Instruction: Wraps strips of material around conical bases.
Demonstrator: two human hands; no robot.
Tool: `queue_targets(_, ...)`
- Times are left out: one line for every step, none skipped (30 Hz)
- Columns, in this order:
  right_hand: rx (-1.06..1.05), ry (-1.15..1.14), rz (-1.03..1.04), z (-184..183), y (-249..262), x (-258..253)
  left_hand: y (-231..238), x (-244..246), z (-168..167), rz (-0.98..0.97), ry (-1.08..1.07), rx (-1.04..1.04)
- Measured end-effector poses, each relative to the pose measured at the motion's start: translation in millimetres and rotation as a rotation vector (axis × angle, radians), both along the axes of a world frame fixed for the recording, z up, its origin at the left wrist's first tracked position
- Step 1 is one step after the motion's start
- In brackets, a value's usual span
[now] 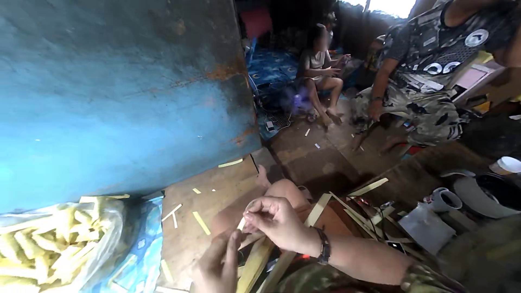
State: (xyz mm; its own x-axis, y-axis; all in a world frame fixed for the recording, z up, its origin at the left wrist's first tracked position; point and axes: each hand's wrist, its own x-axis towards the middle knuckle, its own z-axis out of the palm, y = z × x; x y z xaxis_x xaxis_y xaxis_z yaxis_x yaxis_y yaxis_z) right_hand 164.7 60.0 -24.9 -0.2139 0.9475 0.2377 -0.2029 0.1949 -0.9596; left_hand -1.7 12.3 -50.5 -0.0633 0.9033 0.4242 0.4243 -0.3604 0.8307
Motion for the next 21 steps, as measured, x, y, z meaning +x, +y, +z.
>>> queue_targets(0.156, -0.073, -0.014, 0.0, -2.9, -1.3, 2.2, -2.4, 7.3, -0.020, -0.194, -0.097)
queue_targets(0.371, -0.191, -0.048, -1.0, -4.6, -2.7, 3.7, -5.2, 13.2, -0.045, -0.348, -0.173)
queue_targets(0.613, -0.334, -0.095, -3.1, -4.7, -3.2, 3.8, -7.2, 17.8, -0.063, -0.424, -0.210)
queue_targets(0.837, -0.464, -0.131, -4.5, -3.4, -2.0, 2.2, -7.5, 22.1, -0.076, -0.445, -0.218)
queue_targets(1.003, -0.546, -0.136, -4.3, -0.4, 0.9, -0.7, -7.4, 26.7, -0.095, -0.448, -0.216)
queue_targets(1.100, -0.573, -0.117, -2.8, 3.2, 3.9, -5.0, -8.0, 31.1, -0.135, -0.463, -0.215)
queue_targets(1.131, -0.552, -0.086, -1.1, 6.7, 6.4, -9.0, -8.7, 35.1, -0.180, -0.476, -0.215)
queue_targets(1.092, -0.487, -0.041, 0.5, 8.9, 8.0, -11.5, -8.6, 37.3, -0.207, -0.483, -0.205)
queue_targets(0.986, -0.403, 0.006, 2.9, 9.4, 8.5, -12.2, -8.9, 37.5, -0.219, -0.465, -0.185)
queue_targets(0.843, -0.334, 0.023, 6.4, 8.8, 8.1, -11.3, -9.4, 36.4, -0.224, -0.424, -0.158)
queue_targets(0.705, -0.293, 0.015, 10.3, 8.0, 6.7, -9.7, -9.2, 35.3, -0.215, -0.371, -0.130)
queue_targets(0.615, -0.285, -0.005, 13.4, 6.8, 5.0, -8.1, -7.7, 34.1, -0.182, -0.320, -0.096)
queue_targets(0.611, -0.299, -0.047, 13.9, 4.0, 2.7, -6.4, -6.2, 32.3, -0.119, -0.285, -0.058)
queue_targets(0.691, -0.331, -0.103, 12.6, 0.3, 0.4, -4.3, -5.4, 30.7, -0.047, -0.279, -0.024)
queue_targets(0.817, -0.356, -0.144, 9.6, -2.9, -1.4, -3.2, -4.9, 31.3, -0.005, -0.312, -0.010)
queue_targets(0.937, -0.359, -0.154, 5.7, -5.3, -2.6, -5.8, -4.3, 34.0, 0.006, -0.355, -0.013)
queue_targets(1.022, -0.344, -0.153, 2.1, -7.3, -3.8, -10.9, -3.1, 38.4, -0.019, -0.420, -0.033)
queue_targets(1.074, -0.318, -0.141, 0.0, -9.5, -4.1, -15.9, -1.7, 43.3, -0.086, -0.536, -0.077)
queue_targets(1.102, -0.295, -0.124, -0.8, -12.5, -4.6, -19.7, -1.7, 46.5, -0.189, -0.675, -0.152)
queue_targets(1.112, -0.273, -0.109, -0.6, -15.3, -5.5, -21.5, -3.1, 46.4, -0.293, -0.806, -0.247)
queue_targets(1.087, -0.244, -0.098, -0.1, -17.7, -7.3, -21.8, -4.8, 43.1, -0.370, -0.917, -0.343)
